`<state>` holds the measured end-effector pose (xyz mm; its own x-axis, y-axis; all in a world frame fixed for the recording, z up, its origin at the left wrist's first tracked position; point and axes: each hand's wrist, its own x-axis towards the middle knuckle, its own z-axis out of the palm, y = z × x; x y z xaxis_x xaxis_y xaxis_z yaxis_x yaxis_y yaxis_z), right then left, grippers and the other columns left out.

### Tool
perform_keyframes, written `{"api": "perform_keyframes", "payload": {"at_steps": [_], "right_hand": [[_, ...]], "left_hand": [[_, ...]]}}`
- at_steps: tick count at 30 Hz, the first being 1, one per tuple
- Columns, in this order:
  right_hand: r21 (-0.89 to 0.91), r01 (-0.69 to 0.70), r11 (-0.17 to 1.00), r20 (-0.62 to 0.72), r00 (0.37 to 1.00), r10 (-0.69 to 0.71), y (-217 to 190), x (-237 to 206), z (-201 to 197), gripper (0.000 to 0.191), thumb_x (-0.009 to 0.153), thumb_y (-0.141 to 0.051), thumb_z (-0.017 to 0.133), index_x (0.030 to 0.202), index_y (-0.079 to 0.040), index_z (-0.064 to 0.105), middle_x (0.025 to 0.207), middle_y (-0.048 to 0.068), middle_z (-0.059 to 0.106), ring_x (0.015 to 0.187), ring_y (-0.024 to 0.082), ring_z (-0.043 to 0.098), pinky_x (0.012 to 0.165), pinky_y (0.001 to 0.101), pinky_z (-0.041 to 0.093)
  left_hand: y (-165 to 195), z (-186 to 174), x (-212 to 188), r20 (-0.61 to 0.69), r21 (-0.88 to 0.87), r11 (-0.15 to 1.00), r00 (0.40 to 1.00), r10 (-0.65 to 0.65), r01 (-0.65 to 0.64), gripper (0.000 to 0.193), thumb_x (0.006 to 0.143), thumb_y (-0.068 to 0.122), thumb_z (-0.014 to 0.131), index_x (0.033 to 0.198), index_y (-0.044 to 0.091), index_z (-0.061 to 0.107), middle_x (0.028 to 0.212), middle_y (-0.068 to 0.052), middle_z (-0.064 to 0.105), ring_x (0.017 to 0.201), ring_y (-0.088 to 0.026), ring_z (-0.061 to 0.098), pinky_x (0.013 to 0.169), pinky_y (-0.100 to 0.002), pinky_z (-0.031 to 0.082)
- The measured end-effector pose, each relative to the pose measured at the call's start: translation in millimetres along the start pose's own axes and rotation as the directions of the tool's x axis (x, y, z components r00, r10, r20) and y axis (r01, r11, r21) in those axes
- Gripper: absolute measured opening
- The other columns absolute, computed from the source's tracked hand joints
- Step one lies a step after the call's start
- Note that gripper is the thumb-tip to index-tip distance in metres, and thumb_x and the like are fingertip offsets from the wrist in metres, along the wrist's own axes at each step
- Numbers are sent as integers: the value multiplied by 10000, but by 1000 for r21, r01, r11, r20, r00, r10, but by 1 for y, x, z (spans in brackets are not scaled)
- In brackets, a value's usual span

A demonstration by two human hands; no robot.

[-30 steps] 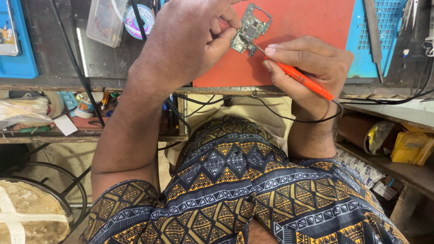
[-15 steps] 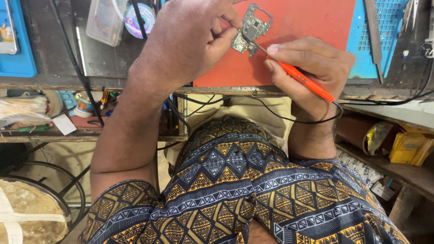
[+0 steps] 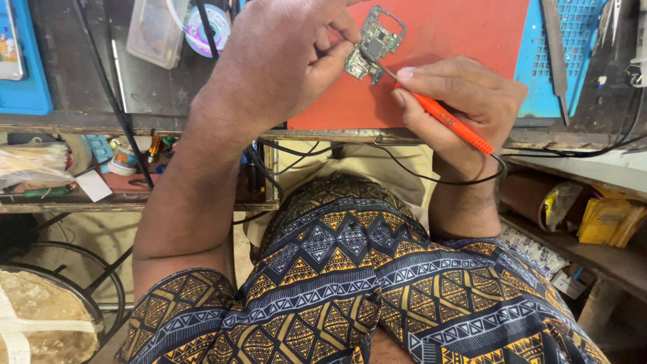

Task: The person holds a phone motherboard on a red mat and uses a soldering iron to work on its components, repositioning and turning the board repeatedly while soldering different areas.

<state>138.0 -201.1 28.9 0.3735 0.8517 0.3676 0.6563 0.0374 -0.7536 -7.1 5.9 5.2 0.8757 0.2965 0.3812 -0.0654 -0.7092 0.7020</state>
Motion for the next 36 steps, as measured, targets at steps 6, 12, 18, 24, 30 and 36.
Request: {"api": "perform_keyframes", "payload": {"at_steps": [6,12,18,24,30,36], "right_hand": [[16,6,1000,3,1000,-7,1,-1,0,160,934,50,795,1087,29,753,1013,151,746,895,228,736,801,272,569],[23,-15,1000,-5,1000,15,-1,-1,0,196,928,40,801,1117,18,759,1030,148,748,882,224,734,793,273,568],[17,-8,1000,-4,1000,8,-1,-1,1,201,926,32,805,1121,18,758,1028,151,745,885,221,733,796,275,569],[5,4,1000,5,1000,-4,1,-1,0,206,931,42,805,1130,16,760,1027,150,747,886,223,739,792,276,573],[6,1,1000,-2,1000,-1,2,0,1,197,918,45,804,1109,26,758,989,153,750,888,227,733,769,274,568],[35,-32,999,-5,999,32,1,-1,0,194,920,40,807,1107,33,757,986,153,749,880,227,733,760,270,562]], "left_hand": [[-1,0,-2,23,7,1000,999,-28,28,54,988,87,756,1015,56,721,859,-71,722,819,-173,759,688,-315,573],[-1,0,-2,20,14,1000,1000,-14,13,46,985,80,753,1018,66,724,844,-57,717,824,-169,760,689,-317,570],[-1,1,-2,11,58,998,1000,5,-6,43,988,88,760,996,74,720,831,-49,716,809,-179,752,686,-338,559],[-2,0,-2,12,28,1000,1000,7,-7,63,993,82,752,956,57,707,855,-53,718,829,-181,757,705,-332,564],[-2,1,-2,8,32,999,1000,2,-3,69,994,86,754,957,54,707,844,-59,714,823,-182,758,692,-332,563],[-3,1,-2,6,32,999,1000,9,-9,70,992,90,758,956,57,709,850,-58,714,828,-177,762,697,-326,569]]}}
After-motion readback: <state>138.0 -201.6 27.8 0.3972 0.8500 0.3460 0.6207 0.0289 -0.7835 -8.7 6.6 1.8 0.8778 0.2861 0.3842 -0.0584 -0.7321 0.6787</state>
